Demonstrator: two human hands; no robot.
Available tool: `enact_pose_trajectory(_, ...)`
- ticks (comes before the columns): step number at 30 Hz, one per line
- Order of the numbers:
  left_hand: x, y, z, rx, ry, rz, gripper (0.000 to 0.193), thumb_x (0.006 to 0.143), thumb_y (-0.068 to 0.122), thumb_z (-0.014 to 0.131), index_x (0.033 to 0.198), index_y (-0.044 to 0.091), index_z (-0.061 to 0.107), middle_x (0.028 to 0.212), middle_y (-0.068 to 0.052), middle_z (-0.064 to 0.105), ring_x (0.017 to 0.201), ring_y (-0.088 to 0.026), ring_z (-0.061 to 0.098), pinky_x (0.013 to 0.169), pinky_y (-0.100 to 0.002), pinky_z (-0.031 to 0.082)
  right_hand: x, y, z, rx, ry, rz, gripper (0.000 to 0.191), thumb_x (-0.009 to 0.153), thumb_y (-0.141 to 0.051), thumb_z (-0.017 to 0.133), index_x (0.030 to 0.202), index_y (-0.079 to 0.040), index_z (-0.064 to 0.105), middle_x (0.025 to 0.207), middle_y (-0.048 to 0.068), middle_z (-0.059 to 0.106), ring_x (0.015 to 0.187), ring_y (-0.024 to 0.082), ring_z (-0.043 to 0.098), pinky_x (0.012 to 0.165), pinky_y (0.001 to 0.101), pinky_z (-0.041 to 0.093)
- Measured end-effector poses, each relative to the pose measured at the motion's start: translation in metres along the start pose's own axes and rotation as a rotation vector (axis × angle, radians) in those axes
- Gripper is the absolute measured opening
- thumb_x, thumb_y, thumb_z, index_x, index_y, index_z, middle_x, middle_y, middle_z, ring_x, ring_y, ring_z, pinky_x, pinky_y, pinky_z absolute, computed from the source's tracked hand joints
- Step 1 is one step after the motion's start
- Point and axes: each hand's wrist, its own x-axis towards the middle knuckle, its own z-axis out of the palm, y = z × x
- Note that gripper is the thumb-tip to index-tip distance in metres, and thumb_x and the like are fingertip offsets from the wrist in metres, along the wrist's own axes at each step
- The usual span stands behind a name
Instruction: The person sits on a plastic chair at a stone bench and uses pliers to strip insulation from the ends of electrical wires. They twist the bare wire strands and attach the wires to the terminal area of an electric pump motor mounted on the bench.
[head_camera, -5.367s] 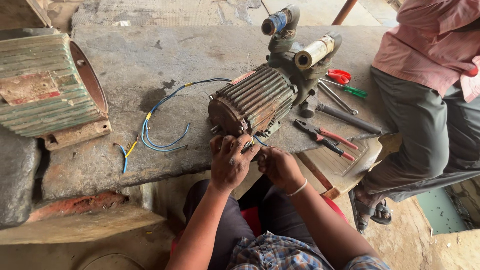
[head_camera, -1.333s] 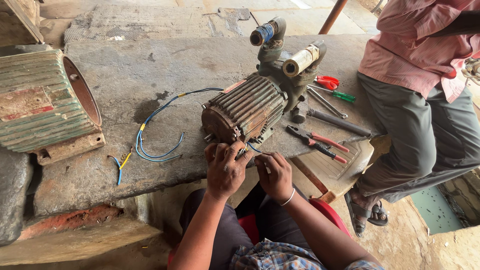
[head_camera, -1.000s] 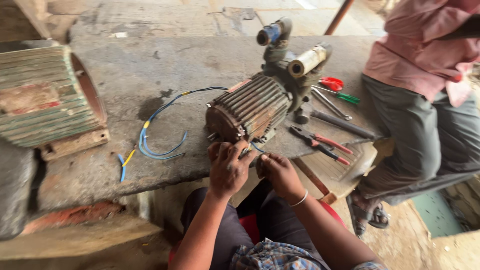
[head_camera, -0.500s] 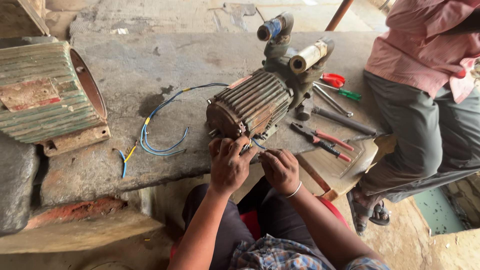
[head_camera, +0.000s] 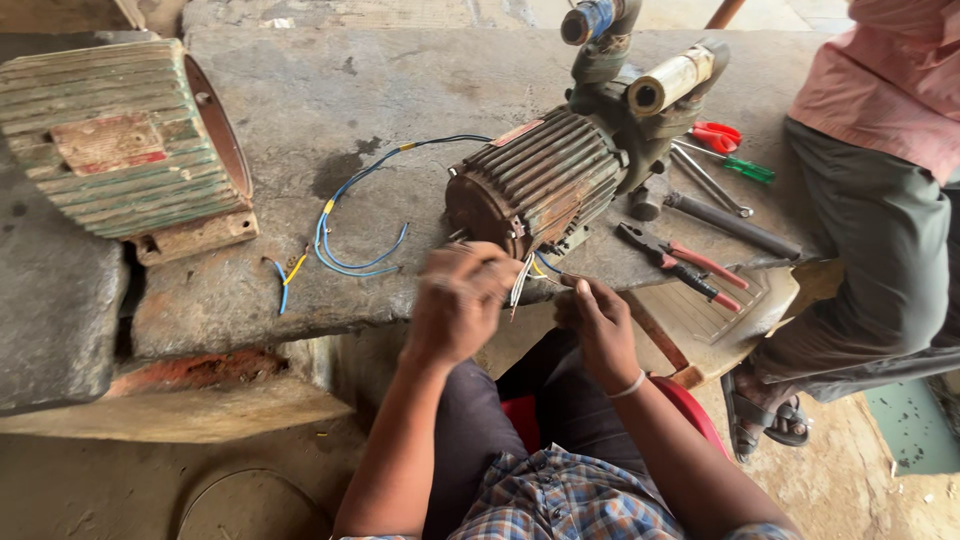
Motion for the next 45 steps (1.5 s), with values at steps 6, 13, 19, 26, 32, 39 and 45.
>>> enact_pose_trajectory(6,-0.002,0.003,-0.013,-0.039,-0.032,-0.249,0.013,0.099,0.023,0.067,0.101,0.013,0.076,0.095,-0.006,0.078,0.089,-0.025,0.073,0.084,-0.041,0.056,-0.022,-0.006,0.005,-0.16,-0.224,0.096,0.026,0.099,-0.019,0.064,0.112,0.003,0.069,0.085,0.006,0.07,0.073,0.012,0.066,0.066,0.0263,0.054)
enact_pose_trajectory(13,-0.004,0.006,0.026,0.121,-0.532,-0.552,0.028,0.094,0.037,0.067,0.092,0.011,0.075,0.085,-0.015,0.074,0.084,-0.036,0.072,0.077,-0.048,0.055,-0.025,0.005,0.035,-0.26,-0.271,-0.037,0.022,0.095,-0.015,0.076,0.105,0.004,0.069,0.083,0.005,0.07,0.072,0.01,0.064,0.065,0.0265,0.053)
enact_pose_trajectory(19,-0.01,-0.007,0.022,0.02,-0.425,-0.52,0.025,0.095,0.033,0.065,0.091,0.01,0.074,0.085,-0.016,0.074,0.083,-0.039,0.071,0.075,-0.05,0.054,-0.02,0.003,0.034,-0.143,-0.201,-0.045,0.018,0.095,-0.014,0.072,0.099,0.001,0.062,0.085,0.005,0.071,0.073,0.011,0.069,0.064,0.0266,0.056)
enact_pose_trajectory(26,-0.007,-0.002,0.013,0.171,-0.29,-0.316,0.017,0.087,0.021,0.068,0.101,0.011,0.069,0.091,-0.01,0.073,0.088,-0.034,0.07,0.08,-0.049,0.051,-0.034,-0.01,0.024,-0.285,-0.041,-0.477,0.014,0.098,-0.004,0.071,0.108,0.0,0.062,0.095,0.003,0.071,0.082,0.007,0.065,0.072,0.0217,0.054)
enact_pose_trajectory(32,-0.008,0.009,0.022,0.244,-0.441,-0.116,0.02,0.089,0.009,0.065,0.101,0.019,0.078,0.09,-0.005,0.063,0.093,-0.026,0.065,0.088,-0.044,0.047,-0.02,-0.039,0.01,-0.44,0.006,-0.509,0.031,0.094,-0.004,0.073,0.122,0.001,0.06,0.094,0.001,0.064,0.086,0.006,0.062,0.077,0.0211,0.051)
enact_pose_trajectory(39,-0.001,0.015,0.022,0.039,-0.323,-0.014,0.02,0.082,0.013,0.071,0.097,0.02,0.083,0.096,-0.005,0.064,0.094,-0.024,0.065,0.088,-0.042,0.05,-0.012,-0.05,0.01,-0.508,-0.03,-0.384,0.023,0.095,-0.008,0.073,0.116,0.0,0.072,0.089,0.001,0.072,0.084,0.005,0.064,0.076,0.0225,0.052)
enact_pose_trajectory(45,0.002,0.023,0.031,-0.102,-0.134,0.029,0.016,0.092,0.021,0.075,0.106,0.016,0.079,0.11,-0.002,0.075,0.093,-0.022,0.07,0.085,-0.039,0.054,-0.009,-0.049,0.009,-0.514,-0.034,-0.459,0.019,0.093,-0.011,0.074,0.109,-0.001,0.074,0.093,0.004,0.076,0.084,0.006,0.069,0.075,0.0232,0.056)
